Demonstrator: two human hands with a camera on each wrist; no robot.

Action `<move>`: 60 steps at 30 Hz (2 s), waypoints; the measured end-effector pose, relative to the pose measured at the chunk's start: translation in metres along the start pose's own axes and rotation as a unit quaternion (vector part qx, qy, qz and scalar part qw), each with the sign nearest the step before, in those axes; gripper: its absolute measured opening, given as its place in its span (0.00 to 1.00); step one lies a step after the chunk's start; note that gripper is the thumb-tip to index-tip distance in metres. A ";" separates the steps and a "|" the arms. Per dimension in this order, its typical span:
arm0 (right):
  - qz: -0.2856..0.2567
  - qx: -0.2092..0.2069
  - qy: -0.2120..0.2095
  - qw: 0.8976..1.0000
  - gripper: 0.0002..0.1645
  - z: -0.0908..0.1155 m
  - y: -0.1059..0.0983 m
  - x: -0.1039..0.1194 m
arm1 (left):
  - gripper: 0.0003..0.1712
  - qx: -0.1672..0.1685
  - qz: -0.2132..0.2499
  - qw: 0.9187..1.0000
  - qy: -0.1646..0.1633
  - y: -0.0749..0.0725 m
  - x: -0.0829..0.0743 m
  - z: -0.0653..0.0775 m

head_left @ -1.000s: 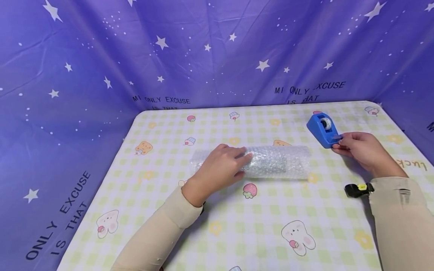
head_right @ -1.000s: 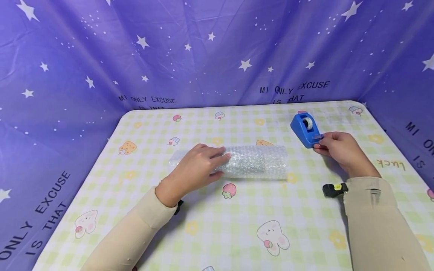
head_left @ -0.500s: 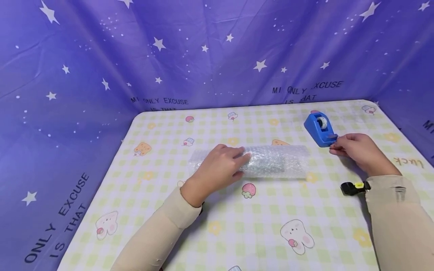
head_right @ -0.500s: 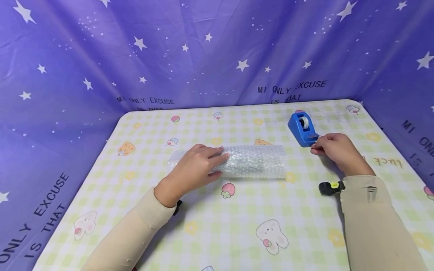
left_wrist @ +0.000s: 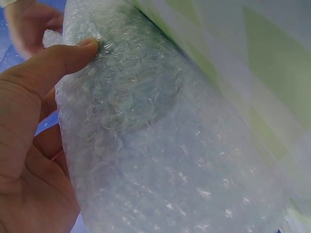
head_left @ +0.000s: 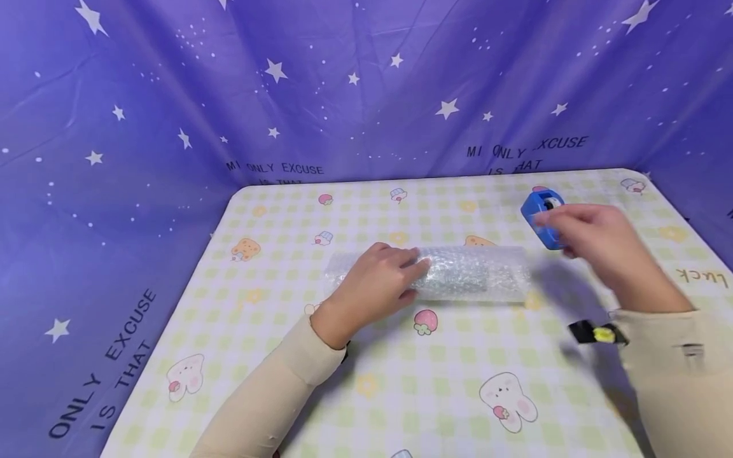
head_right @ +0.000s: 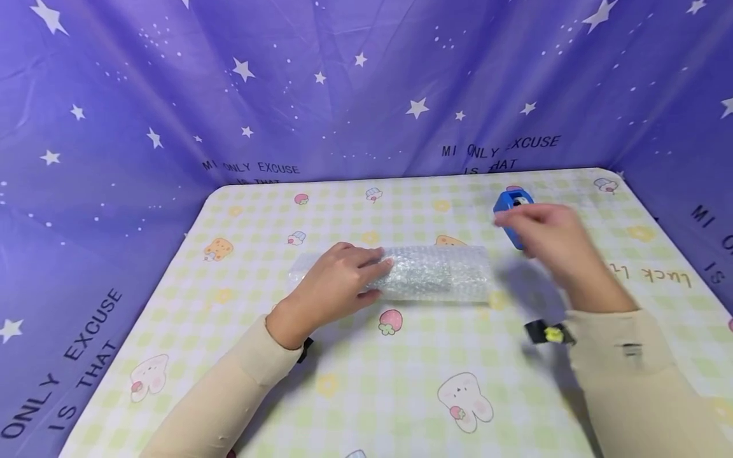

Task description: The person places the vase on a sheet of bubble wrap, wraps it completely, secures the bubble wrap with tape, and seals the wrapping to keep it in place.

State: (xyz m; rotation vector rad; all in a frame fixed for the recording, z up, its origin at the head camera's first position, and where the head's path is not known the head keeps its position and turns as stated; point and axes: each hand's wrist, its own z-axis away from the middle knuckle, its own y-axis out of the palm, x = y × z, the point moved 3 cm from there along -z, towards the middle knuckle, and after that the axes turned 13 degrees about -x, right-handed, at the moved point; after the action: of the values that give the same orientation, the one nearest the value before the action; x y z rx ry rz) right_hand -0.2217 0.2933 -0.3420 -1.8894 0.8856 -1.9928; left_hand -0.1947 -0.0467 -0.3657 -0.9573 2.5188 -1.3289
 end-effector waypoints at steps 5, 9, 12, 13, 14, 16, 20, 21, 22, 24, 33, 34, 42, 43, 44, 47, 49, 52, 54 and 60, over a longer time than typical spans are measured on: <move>-0.059 0.057 -0.062 0.995 0.20 0.049 0.066 0.057 | 0.27 0.003 -0.002 1.000 -0.003 0.000 0.000 -0.001; -0.067 0.051 -0.073 0.994 0.18 0.065 0.097 0.072 | 0.27 -0.002 -0.003 1.000 -0.004 0.000 -0.002 -0.001; -0.085 0.069 -0.045 0.993 0.18 0.067 0.111 0.068 | 0.25 -0.006 -0.002 1.000 -0.001 0.000 -0.004 -0.002; -0.090 0.078 -0.035 0.992 0.18 0.067 0.115 0.066 | 0.25 -0.007 -0.002 1.000 0.000 0.000 -0.004 -0.002; -0.093 0.084 -0.027 0.992 0.17 0.067 0.118 0.063 | 0.25 -0.008 -0.002 1.000 0.002 0.000 -0.005 -0.002; -0.090 0.090 -0.021 0.992 0.17 0.067 0.121 0.059 | 0.25 -0.010 -0.003 1.000 0.004 0.000 -0.006 -0.004; -0.082 0.078 -0.030 0.993 0.17 0.066 0.124 0.055 | 0.26 -0.011 -0.006 1.000 0.009 -0.001 -0.006 -0.006; -0.080 0.075 -0.033 0.993 0.17 0.066 0.124 0.054 | 0.26 -0.010 -0.006 1.000 0.010 -0.001 -0.006 -0.006; -0.078 0.073 -0.037 0.994 0.17 0.066 0.125 0.055 | 0.27 -0.010 -0.006 1.000 0.011 -0.001 -0.006 -0.006; -0.068 0.071 -0.043 0.994 0.17 0.067 0.126 0.055 | 0.29 -0.010 -0.006 1.000 0.012 -0.001 -0.006 -0.006; -0.009 0.060 -0.072 0.996 0.18 0.070 0.130 0.061 | 0.24 -0.017 -0.011 1.000 0.010 -0.002 -0.004 -0.004; -0.002 0.059 -0.076 0.995 0.18 0.071 0.131 0.061 | 0.23 -0.019 -0.012 1.000 0.008 -0.002 -0.003 -0.004; 0.041 0.060 -0.087 0.994 0.24 0.072 0.132 0.056 | 0.35 -0.013 0.001 1.000 0.000 -0.003 -0.001 -0.003; 0.043 0.062 -0.089 0.993 0.24 0.072 0.133 0.055 | 0.36 -0.007 -0.001 1.000 0.000 -0.003 -0.001 -0.002; 0.047 0.064 -0.095 0.992 0.25 0.073 0.133 0.055 | 0.35 -0.002 -0.002 1.000 -0.001 -0.003 -0.001 -0.002; 0.063 0.066 -0.123 0.988 0.26 0.076 0.134 0.055 | 0.32 0.011 -0.005 1.000 -0.006 -0.002 0.000 -0.001; 0.077 0.068 -0.143 0.984 0.26 0.076 0.134 0.056 | 0.32 0.015 -0.002 1.000 -0.013 -0.002 0.001 -0.001; 0.087 0.082 -0.151 0.981 0.24 0.076 0.131 0.058 | 0.32 0.016 0.007 1.000 -0.021 -0.001 0.001 -0.002; 0.089 0.099 -0.146 0.980 0.23 0.076 0.128 0.058 | 0.32 0.017 0.011 1.000 -0.024 0.000 0.001 -0.003; 0.085 0.147 -0.126 0.977 0.20 0.072 0.120 0.059 | 0.32 0.028 0.031 0.998 -0.045 0.000 0.001 -0.004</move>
State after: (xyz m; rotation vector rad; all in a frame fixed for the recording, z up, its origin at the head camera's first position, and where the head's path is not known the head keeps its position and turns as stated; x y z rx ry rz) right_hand -0.1855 0.1473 -0.3663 -1.7815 0.6208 -1.6367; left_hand -0.1970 -0.0444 -0.3625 -0.9004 2.4116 -1.3020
